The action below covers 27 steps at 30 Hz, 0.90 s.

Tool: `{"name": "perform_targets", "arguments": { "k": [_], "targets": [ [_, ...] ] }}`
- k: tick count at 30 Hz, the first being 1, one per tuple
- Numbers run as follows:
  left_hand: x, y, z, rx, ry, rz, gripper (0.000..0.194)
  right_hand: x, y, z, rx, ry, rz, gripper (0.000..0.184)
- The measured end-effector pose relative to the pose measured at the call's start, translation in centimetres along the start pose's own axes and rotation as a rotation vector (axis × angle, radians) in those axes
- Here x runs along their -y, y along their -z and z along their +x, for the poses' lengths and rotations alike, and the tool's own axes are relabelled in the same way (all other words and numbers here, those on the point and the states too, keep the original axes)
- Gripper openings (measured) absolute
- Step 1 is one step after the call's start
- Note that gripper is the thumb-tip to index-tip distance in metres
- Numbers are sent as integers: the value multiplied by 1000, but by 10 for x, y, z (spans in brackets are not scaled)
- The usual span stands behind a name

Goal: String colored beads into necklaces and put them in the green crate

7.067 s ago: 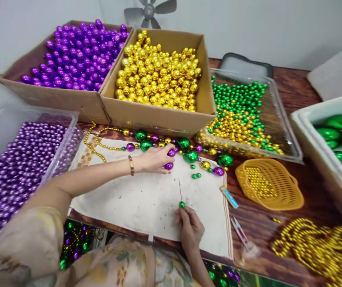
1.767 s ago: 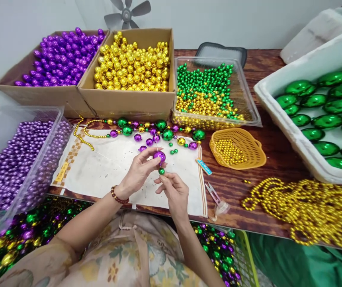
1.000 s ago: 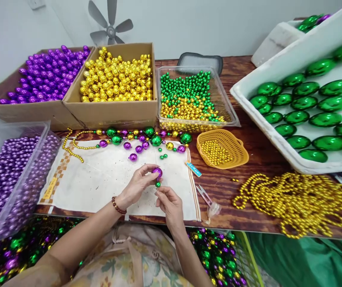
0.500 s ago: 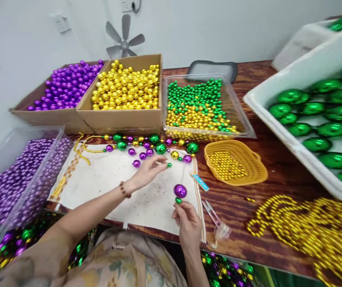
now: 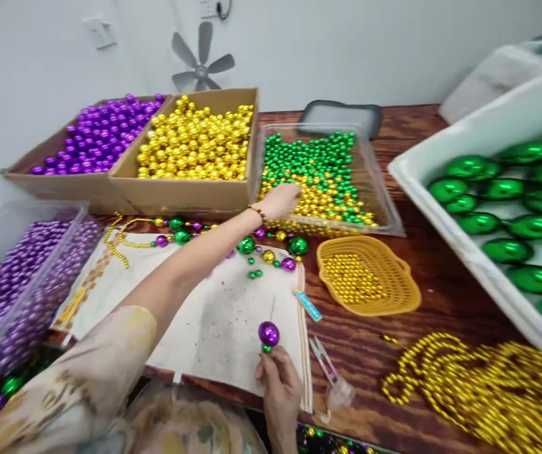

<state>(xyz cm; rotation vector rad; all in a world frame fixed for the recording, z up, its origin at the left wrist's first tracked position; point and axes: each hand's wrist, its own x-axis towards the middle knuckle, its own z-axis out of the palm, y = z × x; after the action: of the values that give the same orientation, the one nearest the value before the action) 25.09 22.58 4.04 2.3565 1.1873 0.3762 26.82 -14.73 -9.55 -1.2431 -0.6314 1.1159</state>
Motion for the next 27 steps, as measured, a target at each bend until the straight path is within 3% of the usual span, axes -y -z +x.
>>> {"name": "perform_targets", "arguments": {
  "k": [4, 9, 12, 15, 17, 19, 23, 27],
  "targets": [
    [8, -4, 25, 132, -3, 75, 25, 0, 0, 2, 37, 9, -23, 24],
    [0, -20, 48, 216, -30, 67, 18, -3, 3, 4, 51, 38, -26, 24],
    [-4, -26, 58, 233, -5, 31, 9, -7, 5, 4, 70, 36, -19, 24],
    [-9, -20, 55, 180, 13, -48, 5, -10, 4, 4, 62, 29, -21, 23],
    [-13, -8, 41, 123, 13, -121, 8, -9, 3, 4, 40, 26, -7, 25],
    [-18, 6, 13, 76, 18, -383, 17, -4, 1, 4, 27, 16, 3, 25],
    [-25, 29, -69, 129, 80, -1283, 16, 17, -7, 7, 24, 25, -16, 23],
    [-27, 34, -147, 154, 198, -1591, 23, 46, -18, 6, 14, 112, -55, 21]
  ]
}}
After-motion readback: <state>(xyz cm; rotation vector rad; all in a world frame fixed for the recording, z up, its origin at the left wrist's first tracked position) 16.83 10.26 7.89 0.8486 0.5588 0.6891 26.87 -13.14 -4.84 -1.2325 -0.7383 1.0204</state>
